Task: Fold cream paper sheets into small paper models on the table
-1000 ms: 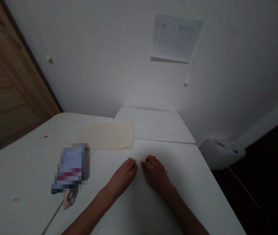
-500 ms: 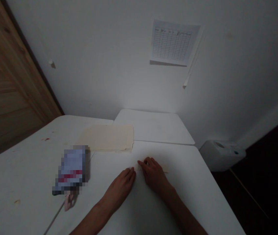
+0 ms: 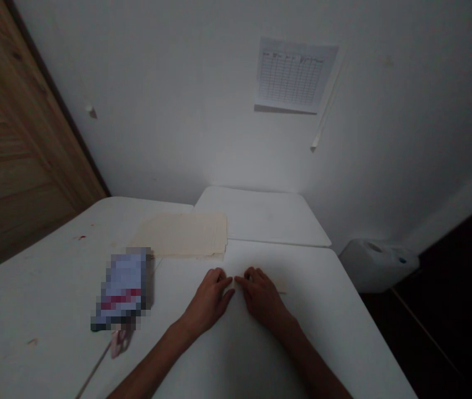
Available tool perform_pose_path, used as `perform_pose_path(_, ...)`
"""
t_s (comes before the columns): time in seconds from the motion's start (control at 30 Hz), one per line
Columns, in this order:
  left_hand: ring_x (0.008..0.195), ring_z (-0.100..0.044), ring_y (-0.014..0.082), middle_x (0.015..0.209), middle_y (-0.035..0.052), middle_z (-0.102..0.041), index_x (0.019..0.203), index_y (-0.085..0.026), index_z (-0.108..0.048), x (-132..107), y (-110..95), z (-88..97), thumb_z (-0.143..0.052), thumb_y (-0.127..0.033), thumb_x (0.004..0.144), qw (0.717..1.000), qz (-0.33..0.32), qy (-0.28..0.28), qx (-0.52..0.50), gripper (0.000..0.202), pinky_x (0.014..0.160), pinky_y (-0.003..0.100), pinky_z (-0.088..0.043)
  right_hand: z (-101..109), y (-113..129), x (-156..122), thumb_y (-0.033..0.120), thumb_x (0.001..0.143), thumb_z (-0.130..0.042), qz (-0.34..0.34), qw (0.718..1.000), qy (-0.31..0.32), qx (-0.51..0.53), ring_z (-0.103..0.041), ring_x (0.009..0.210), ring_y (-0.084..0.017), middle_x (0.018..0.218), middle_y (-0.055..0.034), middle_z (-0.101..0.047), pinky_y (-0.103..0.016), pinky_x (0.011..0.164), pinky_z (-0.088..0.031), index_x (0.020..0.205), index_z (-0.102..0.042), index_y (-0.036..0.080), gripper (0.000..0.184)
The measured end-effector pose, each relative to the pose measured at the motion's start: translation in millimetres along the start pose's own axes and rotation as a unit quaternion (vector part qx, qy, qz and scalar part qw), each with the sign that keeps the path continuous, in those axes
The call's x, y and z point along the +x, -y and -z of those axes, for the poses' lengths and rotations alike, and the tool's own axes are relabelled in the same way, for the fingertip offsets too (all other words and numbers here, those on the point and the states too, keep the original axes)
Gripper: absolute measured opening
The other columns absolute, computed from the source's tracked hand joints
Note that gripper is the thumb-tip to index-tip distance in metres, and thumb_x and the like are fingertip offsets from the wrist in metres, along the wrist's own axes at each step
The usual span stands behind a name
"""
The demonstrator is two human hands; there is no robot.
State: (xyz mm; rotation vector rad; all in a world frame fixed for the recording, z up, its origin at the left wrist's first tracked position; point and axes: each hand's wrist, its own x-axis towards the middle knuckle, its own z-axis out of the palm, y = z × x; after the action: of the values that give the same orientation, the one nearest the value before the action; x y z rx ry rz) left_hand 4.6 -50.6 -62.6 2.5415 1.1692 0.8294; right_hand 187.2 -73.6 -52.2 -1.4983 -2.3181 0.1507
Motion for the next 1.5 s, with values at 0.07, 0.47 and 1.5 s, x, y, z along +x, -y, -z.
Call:
perform_pose_path(0.07, 0.085, -0.05, 0.0211, 0.088, 0.0056, -0.052, 0.091, -0.017, -0.062, 0, -2, -0.5, -0.049, -0.019, 0.092, 1.0, -0.004, 0.004, 0.0, 0.013, 0.077, 0.035, -0.046, -1, 0, 0, 0.012, 0.092, -0.046, 0.0, 1.0, -0.01, 0.01, -0.05, 0.097, -0.018, 0.103, -0.0065, -0.056, -0.029, 0.089, -0.042, 0.12, -0.058, 0.022, 0.032)
perform_pose_path(0.47, 0.104, -0.051, 0.0225, 0.11, 0.0103, -0.057, 0.104, -0.015, -0.062, -5, -2, -7.0, -0.045, -0.008, 0.091, 0.999, -0.044, -0.012, 0.013, 0.023, 0.091, 0.038, -0.048, -4, -2, -2, 0.011, 0.091, -0.048, 0.001, 0.999, -0.031, 0.012, -0.051, 0.094, -0.019, 0.099, -0.0064, -0.056, -0.03, 0.086, -0.045, 0.111, -0.063, 0.023, 0.028)
perform_pose_path(1.5, 0.119, -0.049, 0.027, 0.13, 0.0156, -0.054, 0.119, -0.012, -0.052, -22, -23, -0.4, -0.043, 0.002, 0.079, 0.993, -0.075, 0.068, 0.069, 0.043, 0.099, 0.045, -0.047, -2, -2, 0, 0.009, 0.09, -0.046, -0.005, 0.999, -0.012, 0.031, -0.05, 0.097, -0.018, 0.102, -0.0065, -0.055, -0.029, 0.088, -0.044, 0.121, -0.06, 0.024, 0.036)
